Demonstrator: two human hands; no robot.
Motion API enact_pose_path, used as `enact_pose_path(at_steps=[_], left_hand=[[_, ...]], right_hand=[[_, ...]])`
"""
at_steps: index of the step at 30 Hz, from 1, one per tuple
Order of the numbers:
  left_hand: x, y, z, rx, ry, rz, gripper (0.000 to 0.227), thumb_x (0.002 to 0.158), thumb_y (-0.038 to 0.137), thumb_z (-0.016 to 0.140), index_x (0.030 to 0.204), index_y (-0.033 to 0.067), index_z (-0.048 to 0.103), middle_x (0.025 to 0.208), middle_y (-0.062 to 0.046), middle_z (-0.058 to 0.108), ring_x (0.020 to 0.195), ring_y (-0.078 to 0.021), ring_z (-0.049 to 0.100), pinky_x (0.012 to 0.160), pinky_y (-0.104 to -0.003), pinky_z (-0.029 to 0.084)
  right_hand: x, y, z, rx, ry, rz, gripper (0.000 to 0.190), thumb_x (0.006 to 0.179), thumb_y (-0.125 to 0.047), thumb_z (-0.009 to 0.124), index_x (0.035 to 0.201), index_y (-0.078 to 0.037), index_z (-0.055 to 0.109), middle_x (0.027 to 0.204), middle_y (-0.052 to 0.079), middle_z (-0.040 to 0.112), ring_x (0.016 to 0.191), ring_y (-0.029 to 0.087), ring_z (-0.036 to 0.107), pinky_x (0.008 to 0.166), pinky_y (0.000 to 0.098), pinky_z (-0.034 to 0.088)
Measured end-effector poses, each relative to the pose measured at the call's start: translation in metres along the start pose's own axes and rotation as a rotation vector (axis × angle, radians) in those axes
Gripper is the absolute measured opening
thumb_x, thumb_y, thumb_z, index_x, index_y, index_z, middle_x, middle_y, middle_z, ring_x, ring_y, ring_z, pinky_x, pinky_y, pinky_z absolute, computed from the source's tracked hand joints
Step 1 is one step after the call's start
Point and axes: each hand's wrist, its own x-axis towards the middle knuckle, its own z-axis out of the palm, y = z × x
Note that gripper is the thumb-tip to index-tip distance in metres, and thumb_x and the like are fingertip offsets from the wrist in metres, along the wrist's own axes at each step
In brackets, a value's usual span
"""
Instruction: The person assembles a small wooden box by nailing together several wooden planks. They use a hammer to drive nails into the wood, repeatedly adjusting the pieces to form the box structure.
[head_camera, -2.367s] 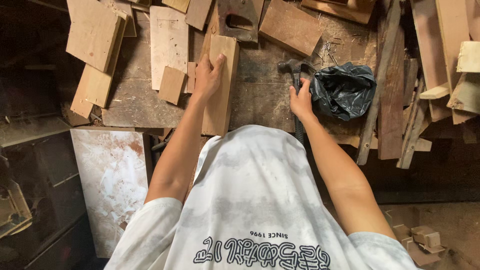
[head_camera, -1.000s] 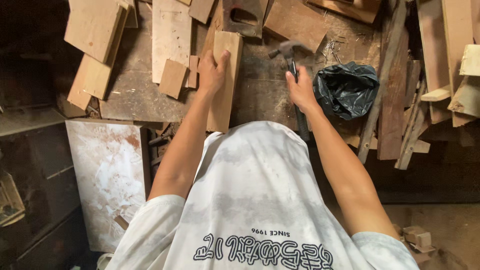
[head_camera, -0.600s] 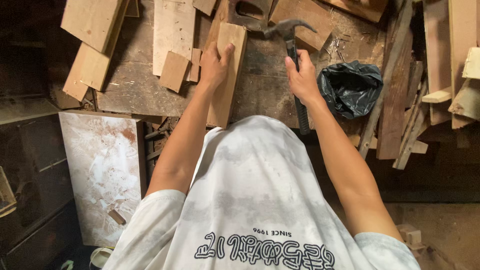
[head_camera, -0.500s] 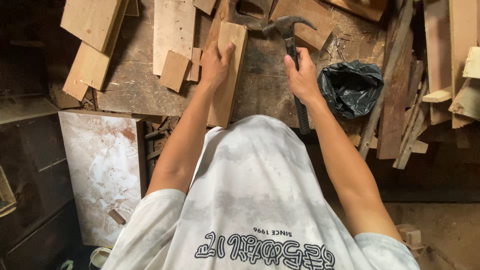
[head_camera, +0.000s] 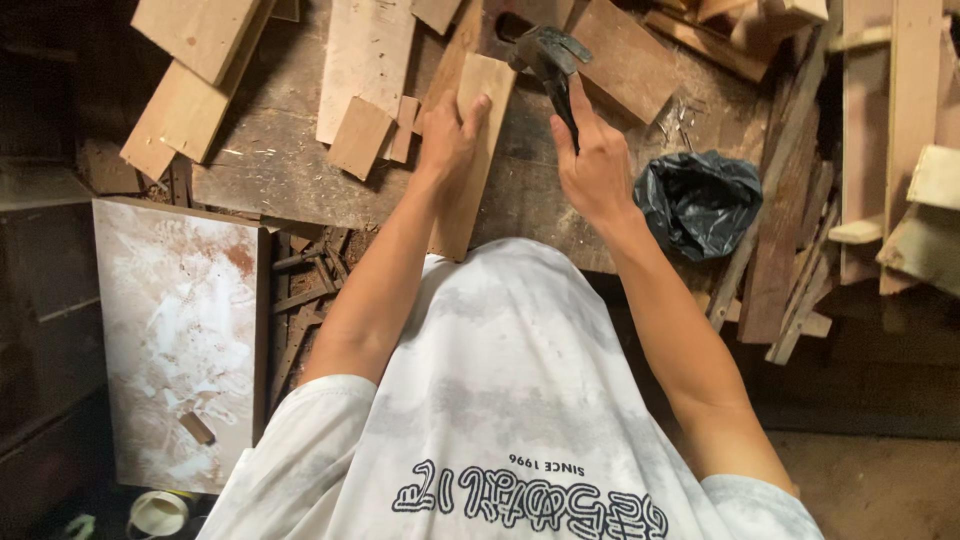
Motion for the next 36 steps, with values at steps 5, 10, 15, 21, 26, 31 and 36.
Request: enact_pose_path(at_steps=[5,10,15,21,26,31,36], left_hand=[[0.001,0.001,-0.005,-0.020,0.008,0.086,0.055,0.100,0.047,0.063,0.116,-0.0062,0.064,0.093,-0.028,0.073,0.086,-0.0405,0.073,0.078,-0.048,0.056],[0.006,-0.006,0.001,-0.008,-0.021,0.063,0.054,0.101,0.047,0.062,0.115,-0.0053,0.065,0.090,-0.026,0.074,0.082,-0.0397,0.073,0.075,-0.047,0.057],[0.009,-0.013,0.004,0.009,-0.057,0.028,0.057,0.099,0.049,0.060,0.117,-0.0053,0.063,0.075,-0.022,0.073,0.064,-0.0295,0.071,0.064,-0.045,0.056],[0.010,-0.021,0.007,0.016,-0.012,0.066,0.054,0.100,0.049,0.064,0.099,-0.0047,0.065,0.068,-0.022,0.068,0.058,-0.0261,0.064,0.059,-0.045,0.051],[0.011,-0.025,0.009,0.008,-0.019,0.037,0.052,0.098,0.049,0.064,0.098,-0.0031,0.064,0.064,-0.020,0.066,0.056,-0.0274,0.062,0.056,-0.045,0.049],[0.011,-0.023,0.007,0.053,0.008,0.091,0.054,0.100,0.050,0.064,0.093,-0.0031,0.062,0.066,-0.019,0.063,0.060,-0.0258,0.060,0.059,-0.043,0.049],[0.013,-0.027,0.004,-0.013,0.018,0.117,0.053,0.098,0.050,0.064,0.097,-0.0026,0.063,0.067,-0.017,0.061,0.060,-0.0257,0.058,0.057,-0.043,0.048]], right_hand=[[0.006,-0.002,0.005,0.071,-0.001,-0.034,0.057,0.117,-0.029,0.056,0.165,-0.010,0.031,0.104,0.024,0.073,0.088,0.035,0.073,0.079,0.0435,0.055],[0.005,0.002,0.005,0.052,-0.036,0.042,0.058,0.116,-0.032,0.055,0.165,-0.012,0.031,0.091,0.022,0.071,0.074,0.032,0.068,0.074,0.0433,0.053],[0.004,0.007,0.005,-0.002,-0.111,0.174,0.059,0.113,-0.033,0.054,0.164,-0.012,0.032,0.071,0.017,0.062,0.060,0.030,0.059,0.063,0.0440,0.047],[0.003,0.009,0.007,0.008,-0.061,0.094,0.057,0.114,-0.030,0.055,0.164,-0.012,0.033,0.073,0.016,0.062,0.063,0.027,0.060,0.065,0.0440,0.048],[0.003,0.010,0.005,0.048,-0.069,0.131,0.058,0.114,-0.030,0.055,0.164,-0.012,0.032,0.075,0.017,0.063,0.064,0.028,0.062,0.067,0.0438,0.049],[0.007,0.012,0.001,0.045,-0.057,0.139,0.057,0.116,-0.032,0.056,0.164,-0.013,0.033,0.074,0.019,0.063,0.065,0.028,0.061,0.070,0.0429,0.050],[0.008,0.011,0.001,0.086,-0.036,0.108,0.058,0.114,-0.029,0.056,0.165,-0.013,0.033,0.074,0.017,0.062,0.063,0.027,0.059,0.070,0.0423,0.050]])
